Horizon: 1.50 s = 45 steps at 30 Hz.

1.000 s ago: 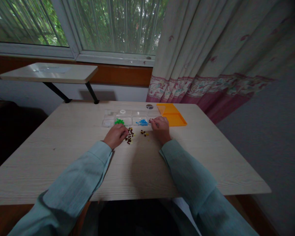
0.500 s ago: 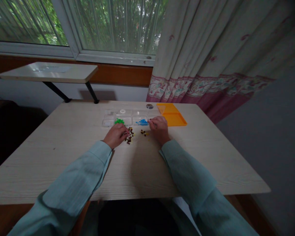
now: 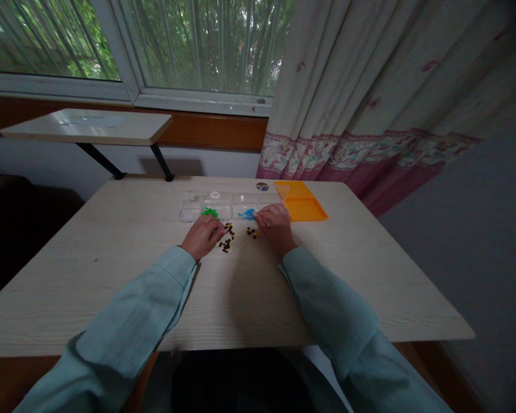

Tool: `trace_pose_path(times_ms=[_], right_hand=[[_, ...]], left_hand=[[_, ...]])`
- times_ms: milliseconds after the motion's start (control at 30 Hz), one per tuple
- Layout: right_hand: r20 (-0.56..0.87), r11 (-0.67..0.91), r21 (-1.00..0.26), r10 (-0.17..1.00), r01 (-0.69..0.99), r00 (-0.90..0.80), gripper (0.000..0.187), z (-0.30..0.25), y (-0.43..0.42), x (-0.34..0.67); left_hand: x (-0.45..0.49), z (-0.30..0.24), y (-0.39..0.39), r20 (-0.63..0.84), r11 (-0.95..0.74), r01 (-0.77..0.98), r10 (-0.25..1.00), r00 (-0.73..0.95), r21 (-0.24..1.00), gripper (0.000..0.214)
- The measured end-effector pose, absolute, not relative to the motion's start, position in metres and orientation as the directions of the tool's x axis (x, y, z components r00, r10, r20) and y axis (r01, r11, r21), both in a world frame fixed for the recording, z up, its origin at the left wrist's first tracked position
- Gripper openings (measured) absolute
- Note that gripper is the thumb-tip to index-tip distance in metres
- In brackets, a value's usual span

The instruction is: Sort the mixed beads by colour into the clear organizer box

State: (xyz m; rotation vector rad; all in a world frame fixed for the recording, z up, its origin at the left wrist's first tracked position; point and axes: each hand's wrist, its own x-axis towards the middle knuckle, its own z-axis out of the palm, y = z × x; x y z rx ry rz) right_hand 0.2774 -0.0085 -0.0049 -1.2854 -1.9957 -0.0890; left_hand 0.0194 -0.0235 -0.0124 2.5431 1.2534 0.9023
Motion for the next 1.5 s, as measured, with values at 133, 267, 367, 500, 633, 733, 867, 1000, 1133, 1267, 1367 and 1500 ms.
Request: trace_pose_path(times_ms=[133,267,367,500,633,733,867,1000,1133,1267,1367,1500], right_hand=[[0.594,0.59,-0.284,0.727,0.756,-0.345,0.026,-0.001,-0.016,0.266],[0.569,0.659,-0.234,0.689,0.714,-0.449,0.024,0.0,-0.023,0.253],[0.547,0.699,-0.224,0.667,0.679,-0.506,0.026,0.001,-0.027,0.248],[0.526,0.713,-0.231,0.664,0.662,-0.531,0.027,0.001,-0.03,0.246],[0.524,0.722,-0.23,0.657,0.653,-0.542,0.027,0.002,-0.03,0.245],[0.534,0.72,-0.229,0.656,0.655,-0.534,0.028,0.001,-0.031,0.244],[0.533,0.719,-0.233,0.658,0.655,-0.532,0.027,0.0,-0.032,0.243],[0.539,0.718,-0.239,0.658,0.654,-0.526,0.024,0.0,-0.032,0.241],[0.55,0.73,-0.24,0.645,0.64,-0.53,0.023,0.002,-0.032,0.241],[0.552,0.715,-0.258,0.661,0.65,-0.508,0.025,0.003,-0.031,0.244],[0.57,0.636,-0.289,0.715,0.715,-0.405,0.025,-0.001,-0.025,0.252],[0.629,0.414,-0.395,0.772,0.82,-0.087,0.028,-0.009,-0.01,0.272]], left_hand=[[0.02,-0.01,-0.024,0.477,-0.631,0.659,0.764,0.434,0.41,0.026],[0.022,-0.006,-0.026,0.503,-0.647,0.643,0.749,0.432,0.41,0.026],[0.024,-0.003,-0.028,0.523,-0.658,0.633,0.737,0.429,0.408,0.026],[0.026,-0.001,-0.031,0.535,-0.662,0.623,0.732,0.422,0.417,0.025],[0.026,-0.002,-0.032,0.535,-0.669,0.608,0.729,0.426,0.427,0.023],[0.027,-0.001,-0.033,0.521,-0.67,0.602,0.732,0.439,0.434,0.023],[0.028,0.002,-0.034,0.503,-0.676,0.589,0.731,0.461,0.443,0.022],[0.028,0.002,-0.034,0.5,-0.681,0.583,0.727,0.47,0.442,0.023],[0.029,0.0,-0.033,0.507,-0.678,0.583,0.729,0.459,0.447,0.024],[0.029,-0.001,-0.033,0.503,-0.659,0.601,0.745,0.438,0.452,0.026],[0.027,-0.002,-0.032,0.506,-0.65,0.613,0.751,0.425,0.449,0.026],[0.025,-0.004,-0.031,0.507,-0.654,0.607,0.748,0.429,0.451,0.025]])
